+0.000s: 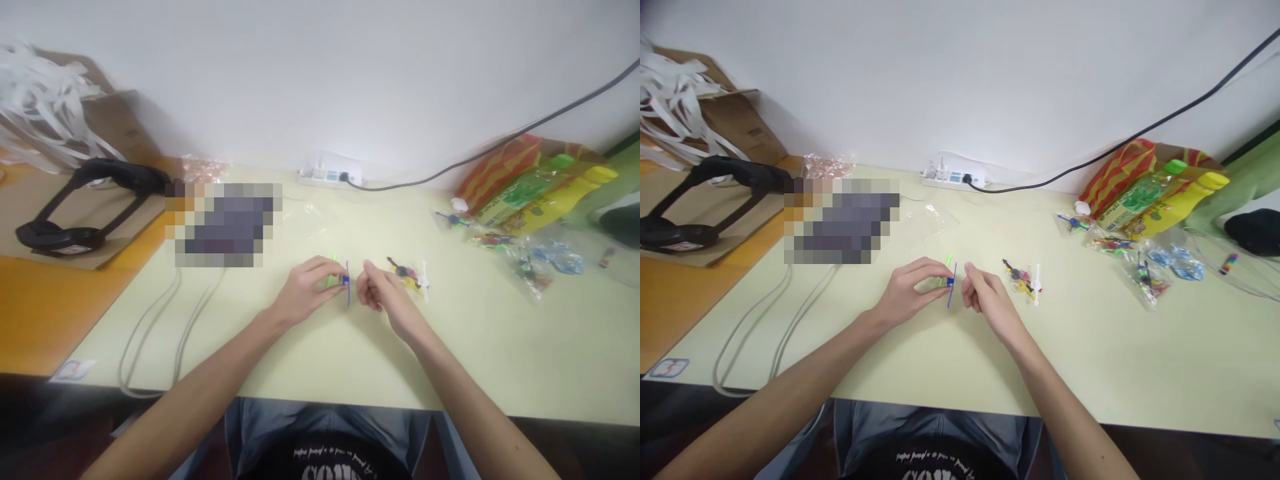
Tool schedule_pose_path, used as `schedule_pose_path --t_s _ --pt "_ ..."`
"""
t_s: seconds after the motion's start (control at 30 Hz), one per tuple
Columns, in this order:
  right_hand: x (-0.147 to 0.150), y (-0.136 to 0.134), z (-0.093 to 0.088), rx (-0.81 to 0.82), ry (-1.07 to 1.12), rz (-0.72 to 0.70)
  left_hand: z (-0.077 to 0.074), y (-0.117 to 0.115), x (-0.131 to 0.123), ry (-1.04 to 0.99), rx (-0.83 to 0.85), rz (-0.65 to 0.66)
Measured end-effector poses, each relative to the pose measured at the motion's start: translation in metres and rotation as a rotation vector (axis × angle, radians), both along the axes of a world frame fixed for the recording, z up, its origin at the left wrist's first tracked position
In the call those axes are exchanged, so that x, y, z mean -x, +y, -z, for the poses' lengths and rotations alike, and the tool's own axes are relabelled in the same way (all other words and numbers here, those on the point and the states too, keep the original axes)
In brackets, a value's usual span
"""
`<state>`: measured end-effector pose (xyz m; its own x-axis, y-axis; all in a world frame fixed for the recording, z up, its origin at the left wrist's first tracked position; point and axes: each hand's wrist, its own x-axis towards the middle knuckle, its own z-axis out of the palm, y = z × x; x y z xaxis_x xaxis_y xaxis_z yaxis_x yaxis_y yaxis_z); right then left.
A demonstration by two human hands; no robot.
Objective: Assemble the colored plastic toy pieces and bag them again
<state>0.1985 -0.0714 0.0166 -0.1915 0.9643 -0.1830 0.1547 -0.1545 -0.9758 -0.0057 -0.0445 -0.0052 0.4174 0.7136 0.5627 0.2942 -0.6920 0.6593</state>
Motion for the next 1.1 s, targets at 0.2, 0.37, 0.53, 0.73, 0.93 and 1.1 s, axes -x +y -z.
schedule_pose_path --t_s 0.2,0.37,0.53,0.73,0.93,1.1 --pt "0.000 -0.001 -0.008 0.050 0.015 -0.207 0.002 0.001 0.001 0.162 -0.209 0.048" --pt "-0.008 -0.001 -0.009 -0.044 -0.227 -0.213 0.005 0.001 0.000 0.223 -0.310 0.040" --pt "0.001 -0.009 -0.011 -0.328 -0.687 -0.107 0.006 0.000 -0.007 0.225 -0.256 -0.046" --pt "-0.004 -0.001 -0.008 -0.431 -0.910 0.062 0.000 -0.004 -0.005 0.180 -0.272 -0.132" --pt "-0.041 0.001 0.001 -0.421 -0.845 0.284 -0.002 0.003 0.003 0.109 -0.182 -0.127" --pt "-0.022 -0.011 0.016 -0.413 -1.005 0.143 -0.002 0.015 -0.008 0.295 -0.160 -0.107"
